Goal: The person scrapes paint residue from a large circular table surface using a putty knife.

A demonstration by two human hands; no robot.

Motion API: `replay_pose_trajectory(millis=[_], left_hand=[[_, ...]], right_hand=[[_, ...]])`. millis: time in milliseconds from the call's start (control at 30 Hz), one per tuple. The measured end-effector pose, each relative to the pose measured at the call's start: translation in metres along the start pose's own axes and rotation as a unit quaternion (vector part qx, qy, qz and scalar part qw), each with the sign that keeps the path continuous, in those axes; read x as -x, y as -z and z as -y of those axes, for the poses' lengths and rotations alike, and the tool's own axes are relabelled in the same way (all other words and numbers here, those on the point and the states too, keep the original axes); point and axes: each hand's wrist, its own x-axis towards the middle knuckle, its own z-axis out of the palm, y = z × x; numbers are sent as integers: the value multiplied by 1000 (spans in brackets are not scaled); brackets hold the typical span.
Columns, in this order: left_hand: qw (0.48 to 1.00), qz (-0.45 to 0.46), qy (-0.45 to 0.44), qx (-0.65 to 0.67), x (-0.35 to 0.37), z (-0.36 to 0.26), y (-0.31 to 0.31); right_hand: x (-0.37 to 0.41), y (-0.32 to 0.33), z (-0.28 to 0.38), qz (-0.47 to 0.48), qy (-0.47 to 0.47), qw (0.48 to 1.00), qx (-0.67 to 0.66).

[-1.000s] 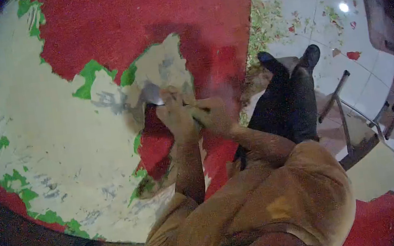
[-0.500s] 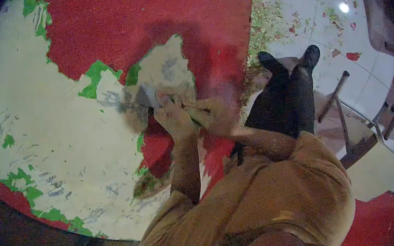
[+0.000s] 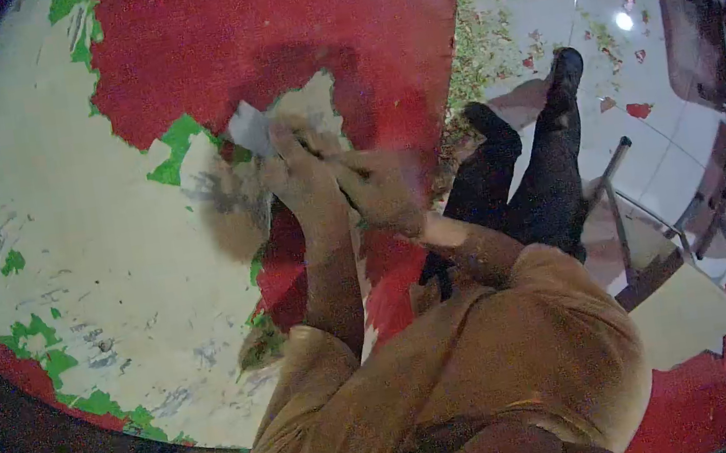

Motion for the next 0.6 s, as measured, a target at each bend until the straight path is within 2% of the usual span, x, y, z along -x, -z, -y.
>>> replay_pose_trajectory(millis=[33, 67, 100, 200, 233, 267, 367, 433, 467, 533, 600], left_hand=[[1000, -17, -21, -5, -1, 4, -3], [992, -54, -63, -92, 3, 29, 8], [975, -89, -98, -180, 8, 28, 5], [993, -50, -2, -103, 3, 15, -1], [980, -51, -12, -194, 10, 12, 0], [958, -47, -26, -280, 15, 12, -2], [888, -30, -37, -457, 14, 21, 6], [911, -26, -34, -411, 4, 10, 2], [948, -26, -27, -317, -3, 0, -3], [985, -30, -34, -167, -2, -5, -8], [990, -53, -62, -112, 8, -2, -7]], right_hand=[[7, 9, -9, 21, -9, 1000, 20], [11, 12, -19, 41, -20, 998, 35], [9, 9, -21, 42, -45, 997, 39], [13, 9, -25, 45, -111, 990, 71], [10, 9, -23, 48, -116, 989, 83], [3, 14, -24, 48, -113, 988, 96], [2, 23, -35, 55, -10, 995, 88], [-8, 16, -5, 44, 17, 998, 39], [-9, 14, 0, 43, 0, 999, 26], [-11, 12, 0, 54, -53, 997, 19], [3, 7, -11, 75, -41, 995, 47]])
